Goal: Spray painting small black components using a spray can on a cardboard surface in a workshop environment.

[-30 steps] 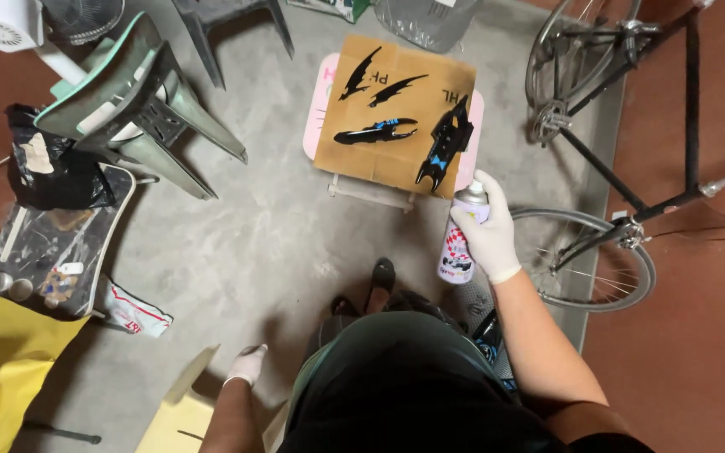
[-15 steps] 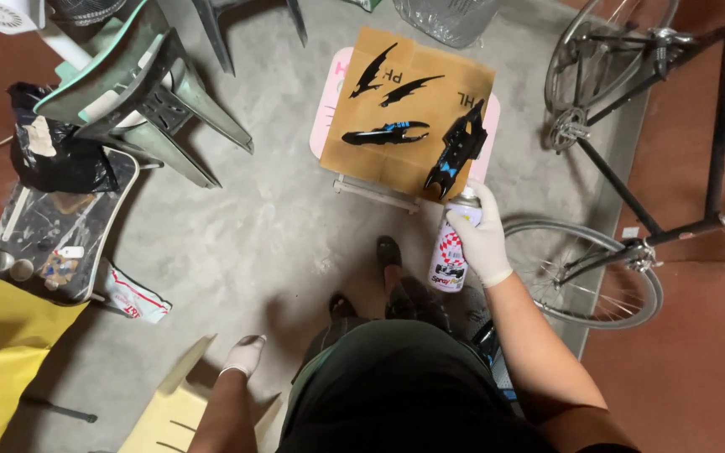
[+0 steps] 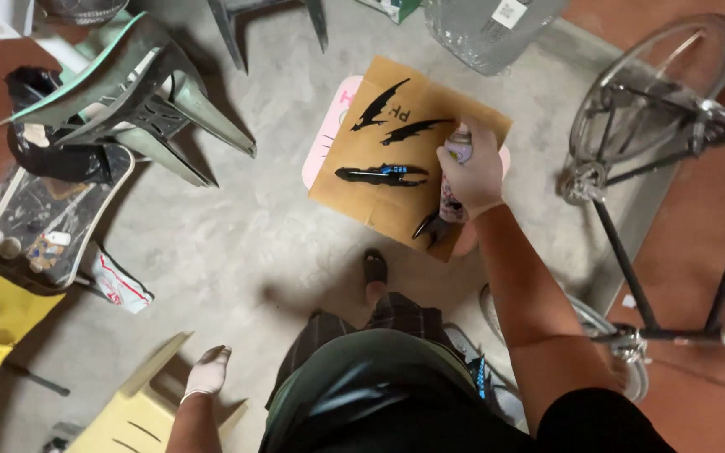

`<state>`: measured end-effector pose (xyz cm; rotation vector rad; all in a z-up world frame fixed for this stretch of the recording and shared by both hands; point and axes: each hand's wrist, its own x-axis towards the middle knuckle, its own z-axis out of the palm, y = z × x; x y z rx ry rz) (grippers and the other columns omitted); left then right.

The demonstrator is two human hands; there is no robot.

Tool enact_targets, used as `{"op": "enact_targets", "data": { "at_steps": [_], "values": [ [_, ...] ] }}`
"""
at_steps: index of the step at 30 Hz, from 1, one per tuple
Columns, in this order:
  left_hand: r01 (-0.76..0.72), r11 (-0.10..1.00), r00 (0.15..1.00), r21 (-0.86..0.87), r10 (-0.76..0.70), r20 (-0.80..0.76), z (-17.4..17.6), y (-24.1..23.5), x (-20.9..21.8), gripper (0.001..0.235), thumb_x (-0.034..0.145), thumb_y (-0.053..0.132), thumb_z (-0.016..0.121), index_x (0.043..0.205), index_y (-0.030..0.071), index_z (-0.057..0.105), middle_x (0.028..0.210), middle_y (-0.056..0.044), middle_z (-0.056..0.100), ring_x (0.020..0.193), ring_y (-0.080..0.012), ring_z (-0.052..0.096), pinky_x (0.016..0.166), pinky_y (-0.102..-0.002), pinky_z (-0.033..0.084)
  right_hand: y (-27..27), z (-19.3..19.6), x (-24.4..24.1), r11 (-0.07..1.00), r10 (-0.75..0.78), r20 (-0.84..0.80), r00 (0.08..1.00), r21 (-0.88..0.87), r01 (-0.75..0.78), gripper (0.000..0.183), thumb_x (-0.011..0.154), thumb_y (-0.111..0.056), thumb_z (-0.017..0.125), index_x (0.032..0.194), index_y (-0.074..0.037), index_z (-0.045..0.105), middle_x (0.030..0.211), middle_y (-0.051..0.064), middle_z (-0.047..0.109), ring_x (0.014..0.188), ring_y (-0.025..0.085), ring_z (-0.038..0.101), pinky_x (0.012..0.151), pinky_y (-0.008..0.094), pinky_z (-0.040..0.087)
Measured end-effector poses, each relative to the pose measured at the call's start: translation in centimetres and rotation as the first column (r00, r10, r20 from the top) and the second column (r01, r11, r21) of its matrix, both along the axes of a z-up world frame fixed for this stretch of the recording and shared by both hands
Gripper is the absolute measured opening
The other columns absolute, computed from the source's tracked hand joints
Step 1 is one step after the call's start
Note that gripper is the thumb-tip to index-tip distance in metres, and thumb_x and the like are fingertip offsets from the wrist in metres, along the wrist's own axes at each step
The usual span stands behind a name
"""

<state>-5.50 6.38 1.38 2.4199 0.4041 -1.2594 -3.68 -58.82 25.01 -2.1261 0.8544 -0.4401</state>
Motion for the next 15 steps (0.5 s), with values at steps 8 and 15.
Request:
{"op": "enact_targets", "data": {
  "at_steps": [8,15],
  "values": [
    [-0.135,0.989,0.990,0.055,0.137,-0.032,2.8,-5.7,-7.6,0.060,0.094,0.053,0.054,0.142,0.020,0.066,0.152,-0.002,0.061,0.144,-0.0243,0.053,0.123,-0.033,0.034,-5.6,-4.3,7.1,0.980,0.176,-0.189,0.966,-0.060,-0.190,0.058,0.090,-0.025,0.069,0.144,-0.016,0.051,0.128,0.016,0.055,0.108,0.038,0.064,0.090,0.048,0.052],
    [0.198,0.975,0.922,0.101,-0.150,-0.358,0.6,-5.8,-11.3,0.065,0.096,0.062,0.049,0.148,0.025,0.058,0.159,0.004,0.052,0.150,-0.0172,0.045,0.128,-0.032,0.026,-5.2,-6.8,8.2,0.980,0.198,-0.314,0.928,0.080,-0.182,0.059,0.089,-0.030,0.065,0.145,-0.019,0.051,0.132,0.014,0.053,0.108,0.036,0.064,0.094,0.045,0.050]
  ]
}}
